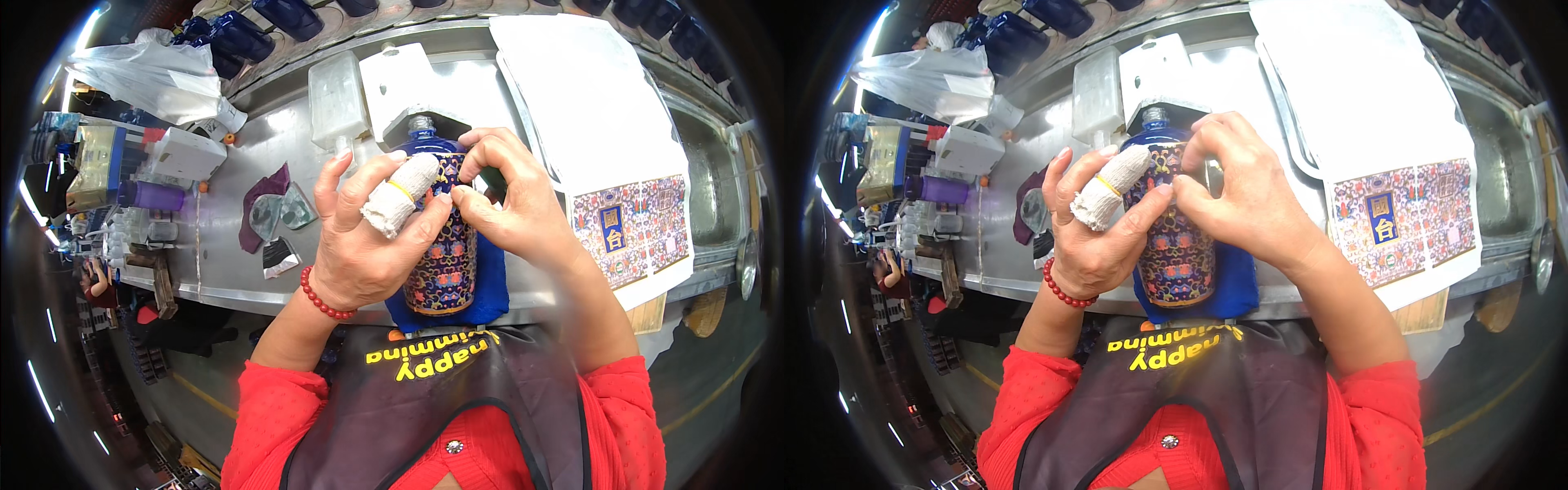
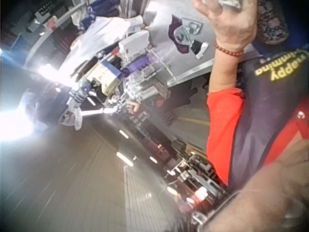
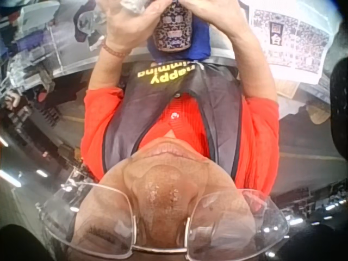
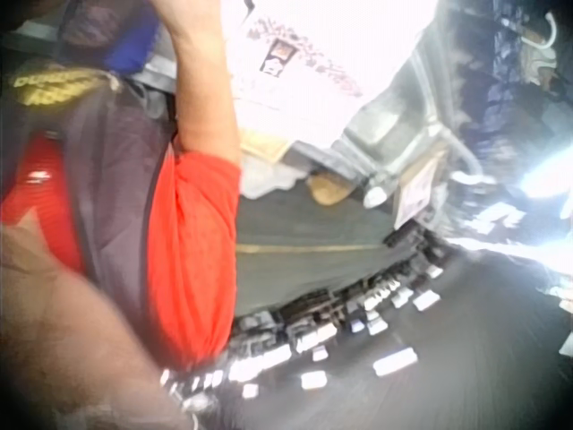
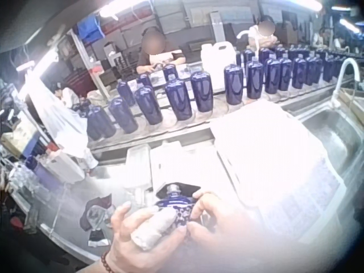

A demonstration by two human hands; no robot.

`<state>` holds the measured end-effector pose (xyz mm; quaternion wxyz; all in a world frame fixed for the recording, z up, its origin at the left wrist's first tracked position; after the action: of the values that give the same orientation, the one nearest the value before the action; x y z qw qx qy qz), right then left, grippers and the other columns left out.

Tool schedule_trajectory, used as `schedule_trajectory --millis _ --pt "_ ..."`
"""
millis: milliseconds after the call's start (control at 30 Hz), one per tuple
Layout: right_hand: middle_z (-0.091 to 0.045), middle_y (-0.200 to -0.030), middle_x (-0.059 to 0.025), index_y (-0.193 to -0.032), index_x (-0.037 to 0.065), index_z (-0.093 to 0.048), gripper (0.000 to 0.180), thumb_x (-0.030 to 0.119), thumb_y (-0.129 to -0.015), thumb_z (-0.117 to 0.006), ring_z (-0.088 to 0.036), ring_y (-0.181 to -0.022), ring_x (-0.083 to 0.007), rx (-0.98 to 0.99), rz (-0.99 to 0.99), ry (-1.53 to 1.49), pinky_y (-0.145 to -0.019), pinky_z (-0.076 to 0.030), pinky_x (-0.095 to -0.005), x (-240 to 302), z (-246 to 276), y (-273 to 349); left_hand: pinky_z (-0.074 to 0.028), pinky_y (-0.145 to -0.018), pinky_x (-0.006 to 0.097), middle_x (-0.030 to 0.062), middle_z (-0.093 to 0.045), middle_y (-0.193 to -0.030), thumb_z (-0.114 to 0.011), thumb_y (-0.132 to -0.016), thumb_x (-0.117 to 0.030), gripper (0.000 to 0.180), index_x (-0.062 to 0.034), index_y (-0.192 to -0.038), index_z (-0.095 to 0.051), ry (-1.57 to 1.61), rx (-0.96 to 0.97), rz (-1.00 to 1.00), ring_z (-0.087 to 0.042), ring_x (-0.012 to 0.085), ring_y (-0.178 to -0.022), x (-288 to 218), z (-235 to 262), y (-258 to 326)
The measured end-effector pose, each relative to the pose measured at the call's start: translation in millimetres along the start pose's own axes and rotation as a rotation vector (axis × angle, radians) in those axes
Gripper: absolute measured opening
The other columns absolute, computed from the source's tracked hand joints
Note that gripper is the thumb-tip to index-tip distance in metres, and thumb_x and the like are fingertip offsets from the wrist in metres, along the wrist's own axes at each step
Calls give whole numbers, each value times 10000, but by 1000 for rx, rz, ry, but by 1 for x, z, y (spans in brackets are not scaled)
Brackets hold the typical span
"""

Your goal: The person holds a dark blue bottle with a colorful pattern and uses a small green tool to apply glitter or adhesive to the surface. They rotate the bottle and continue applying the material to different sections while working at a stainless steel counter.

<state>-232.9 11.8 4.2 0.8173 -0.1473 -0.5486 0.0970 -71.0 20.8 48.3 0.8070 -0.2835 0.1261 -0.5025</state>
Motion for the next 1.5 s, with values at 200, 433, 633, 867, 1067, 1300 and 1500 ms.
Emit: schedule_trajectory --millis 200,433,633,867,1067,1300,1500 --pt "-640 -1229 -190 -939 28 -604 204 87 -825 -763 -607 -1219 -313 11 8 -3 -1061 -452 -392 1 2 -1 -299 -1189 562 41 -748 -1240 -739 -885 -210 242 -189 -1122 -786 8 -1 5 -572 253 -1297 1 -1 1" --pt "-645 -1217 -190 -936 27 -603 200 81 -824 -760 -611 -1216 -304 12 19 14 -1051 -459 -379 1 1 -2 -300 -1187 567 47 -751 -1227 -744 -881 -210 250 -188 -1127 -782 16 -7 6 -573 258 -1301 1 -1 0" --pt "-651 -1314 -198 -1049 19 -640 223 27 -838 -711 -634 -1241 -306 -16 -42 -45 -1060 -465 -379 -4 11 -1 -300 -1187 572 57 -756 -1210 -735 -868 -168 260 -176 -1125 -774 41 20 23 -578 273 -1283 1 0 1" --pt "-700 -1102 -109 -1400 -10 -572 392 71 -1020 -627 -722 -916 -147 35 -298 -596 -738 -653 -292 -23 28 4 -306 -1188 570 109 -754 -1199 -693 -770 -25 364 -146 -1108 -758 138 -32 98 -588 323 -1250 7 0 6" --pt "-705 -1045 -75 -1351 3 -598 373 125 -1004 -658 -716 -815 -112 158 -418 -655 -638 -620 -257 -34 19 8 -313 -1183 560 129 -743 -1216 -699 -736 14 391 -128 -1096 -756 183 -59 140 -595 339 -1231 10 1 11" --pt "-721 -1014 -63 -1310 27 -633 333 128 -995 -669 -710 -788 -111 185 -431 -680 -641 -604 -252 -35 15 8 -318 -1170 558 144 -724 -1259 -703 -735 20 389 -126 -1091 -761 205 -52 161 -596 345 -1215 12 2 12" --pt "-726 -1023 -67 -1299 30 -643 312 127 -1003 -668 -714 -793 -113 158 -446 -757 -662 -616 -260 -35 11 7 -322 -1166 560 147 -722 -1263 -702 -734 18 392 -127 -1093 -762 219 -62 177 -591 345 -1208 13 1 13"
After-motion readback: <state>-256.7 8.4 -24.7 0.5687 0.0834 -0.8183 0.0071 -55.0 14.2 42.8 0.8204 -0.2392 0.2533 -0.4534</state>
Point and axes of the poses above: each hand's wrist, its own y-axis away from the middle knuckle, its own z-axis out of the back of the hand, x = y × z, the point moved 8 cm from there along -y, towards the middle knuckle
